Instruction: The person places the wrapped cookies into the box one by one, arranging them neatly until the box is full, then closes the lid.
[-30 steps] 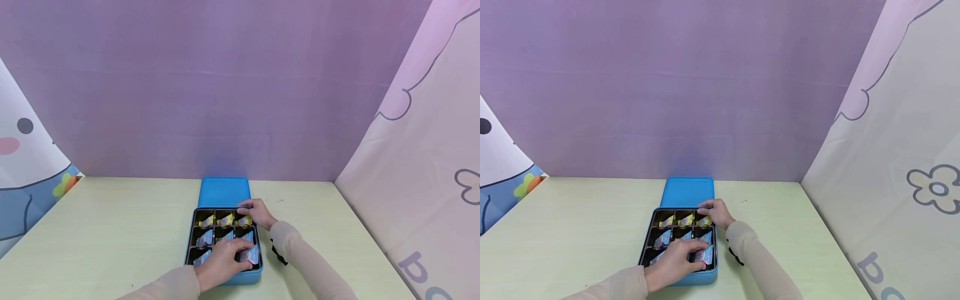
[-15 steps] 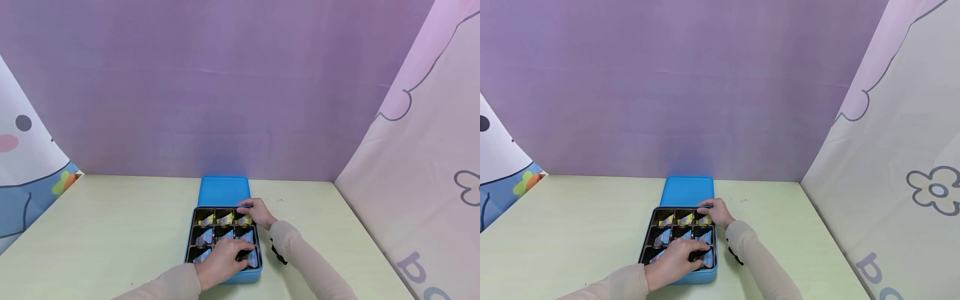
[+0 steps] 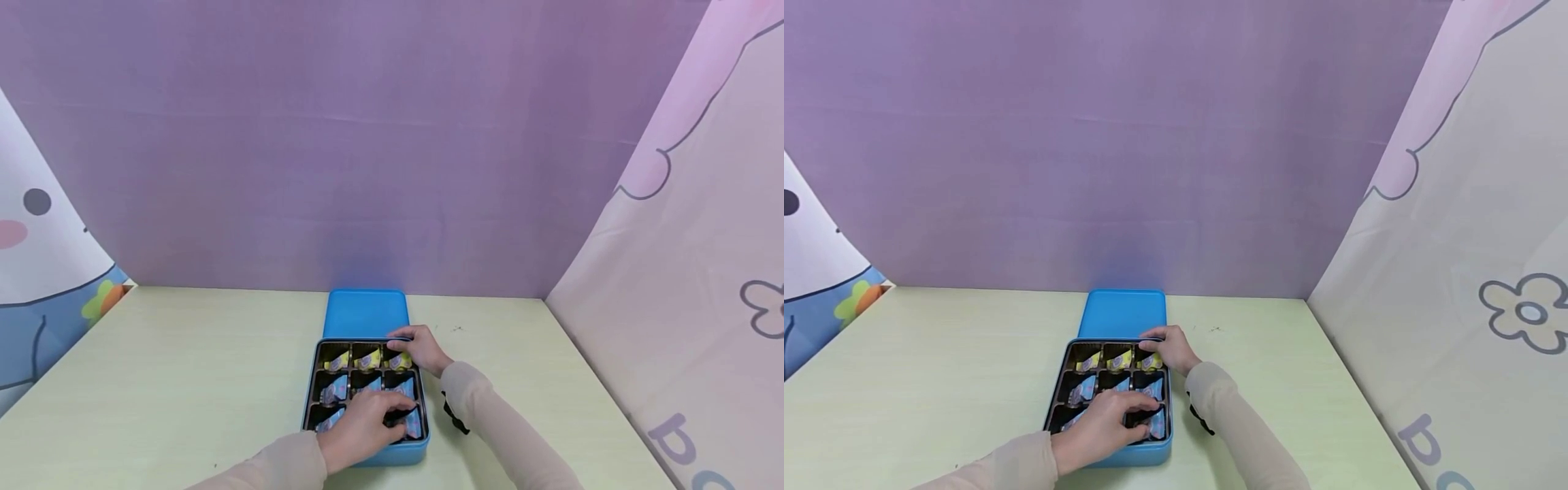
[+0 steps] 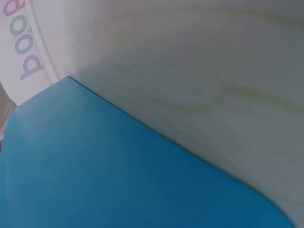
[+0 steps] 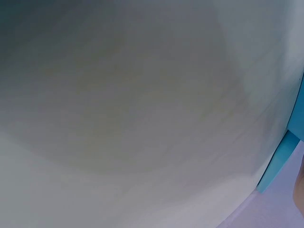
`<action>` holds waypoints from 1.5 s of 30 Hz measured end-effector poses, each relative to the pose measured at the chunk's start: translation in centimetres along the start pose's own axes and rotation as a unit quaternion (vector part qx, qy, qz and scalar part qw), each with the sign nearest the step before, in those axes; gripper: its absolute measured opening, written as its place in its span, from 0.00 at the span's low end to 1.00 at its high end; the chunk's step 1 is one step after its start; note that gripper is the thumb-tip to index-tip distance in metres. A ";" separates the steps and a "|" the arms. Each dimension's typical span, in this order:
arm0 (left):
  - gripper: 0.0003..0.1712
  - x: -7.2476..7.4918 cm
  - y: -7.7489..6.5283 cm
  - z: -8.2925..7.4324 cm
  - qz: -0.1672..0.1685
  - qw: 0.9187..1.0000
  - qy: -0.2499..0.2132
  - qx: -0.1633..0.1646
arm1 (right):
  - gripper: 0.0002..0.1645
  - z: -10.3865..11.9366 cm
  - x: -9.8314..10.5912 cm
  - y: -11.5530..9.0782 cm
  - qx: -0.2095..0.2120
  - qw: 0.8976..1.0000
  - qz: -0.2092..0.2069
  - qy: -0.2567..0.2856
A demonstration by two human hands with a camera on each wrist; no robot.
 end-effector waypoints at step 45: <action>0.16 5.9 -7.5 3.7 -0.008 0.986 -0.155 0.068 | 0.18 1.0 0.7 0.1 -0.018 0.997 0.056 -0.052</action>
Point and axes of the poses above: each hand's wrist, its own y-axis towards the middle knuckle, its own x-axis out of the back of the hand, z = x × y, the point moved 4 cm from there along y, towards the middle knuckle, and after that the axes turned 9 degrees about y, right-handed, at the moved point
